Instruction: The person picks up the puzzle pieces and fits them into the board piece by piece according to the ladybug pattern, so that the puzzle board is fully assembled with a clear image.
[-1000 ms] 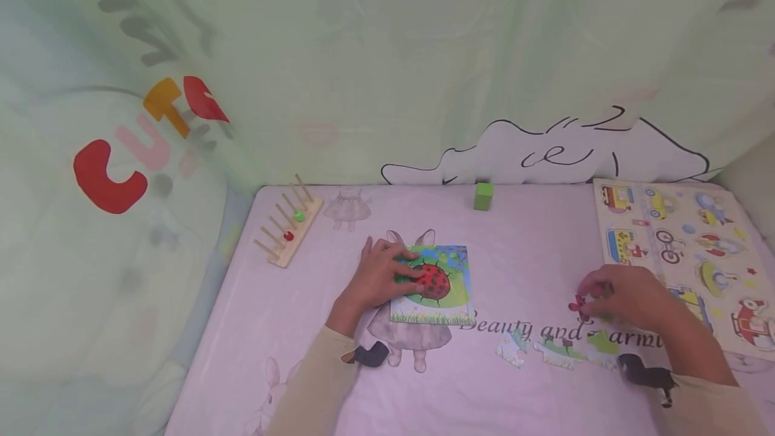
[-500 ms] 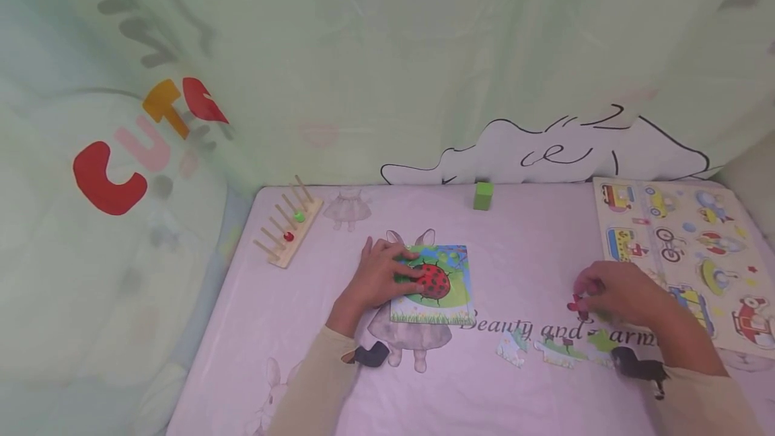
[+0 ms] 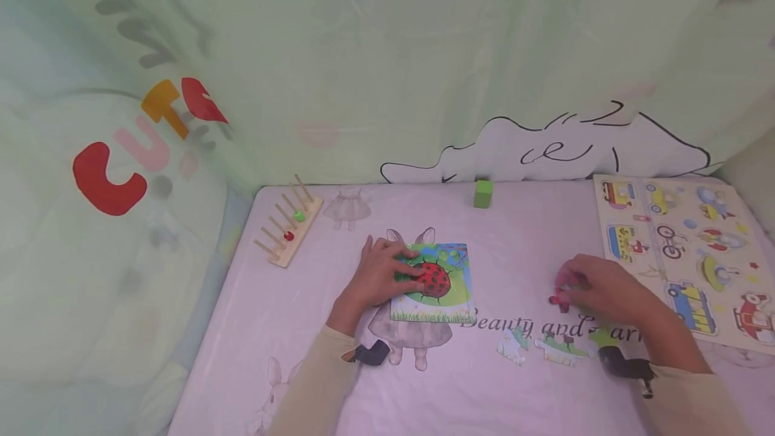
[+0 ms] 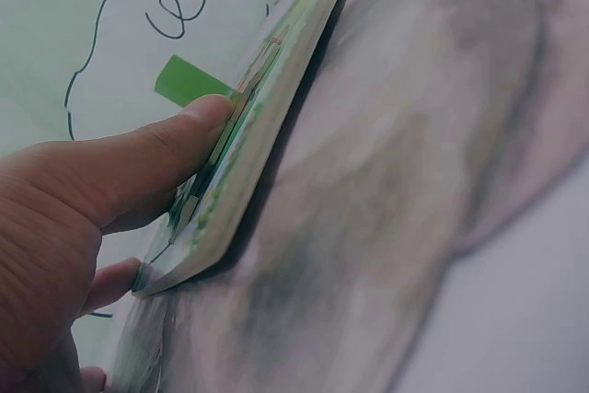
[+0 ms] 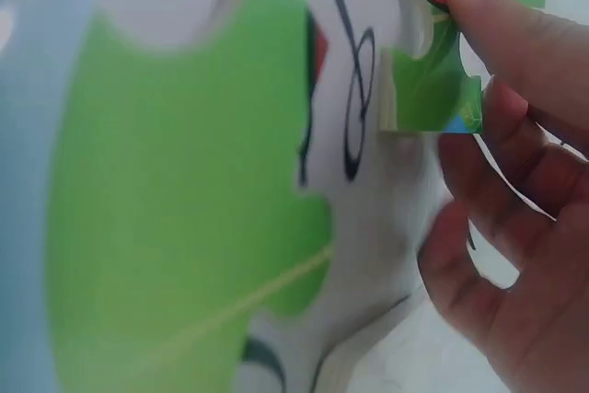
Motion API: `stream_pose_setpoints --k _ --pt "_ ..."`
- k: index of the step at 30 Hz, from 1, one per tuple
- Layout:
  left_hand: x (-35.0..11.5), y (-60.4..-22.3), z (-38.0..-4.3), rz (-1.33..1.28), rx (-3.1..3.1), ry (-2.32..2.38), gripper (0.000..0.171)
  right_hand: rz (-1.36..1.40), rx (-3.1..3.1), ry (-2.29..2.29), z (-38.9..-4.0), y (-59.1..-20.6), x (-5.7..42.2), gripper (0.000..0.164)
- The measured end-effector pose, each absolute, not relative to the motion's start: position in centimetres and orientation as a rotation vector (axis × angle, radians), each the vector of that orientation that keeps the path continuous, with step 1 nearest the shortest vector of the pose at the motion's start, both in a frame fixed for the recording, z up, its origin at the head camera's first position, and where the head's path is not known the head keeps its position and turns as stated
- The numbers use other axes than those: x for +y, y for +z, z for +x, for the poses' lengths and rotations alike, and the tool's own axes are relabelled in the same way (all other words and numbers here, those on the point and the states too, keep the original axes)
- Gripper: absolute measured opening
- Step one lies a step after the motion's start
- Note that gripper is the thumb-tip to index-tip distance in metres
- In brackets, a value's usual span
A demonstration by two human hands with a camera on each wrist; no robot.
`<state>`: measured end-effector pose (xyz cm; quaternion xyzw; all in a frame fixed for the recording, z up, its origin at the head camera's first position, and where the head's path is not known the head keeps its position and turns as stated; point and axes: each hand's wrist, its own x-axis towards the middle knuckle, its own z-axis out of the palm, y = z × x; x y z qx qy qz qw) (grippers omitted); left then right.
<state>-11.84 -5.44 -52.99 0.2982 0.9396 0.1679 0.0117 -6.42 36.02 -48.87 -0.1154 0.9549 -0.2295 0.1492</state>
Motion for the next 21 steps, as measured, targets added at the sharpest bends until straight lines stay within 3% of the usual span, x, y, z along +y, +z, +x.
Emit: stream_pose_setpoints --k 21 --pt "-5.4 -52.5 -11.8 0.908 2.915 0.548 0.036 -0.392 2.744 -0.898 -8.2 -48.6 31.0 0.011"
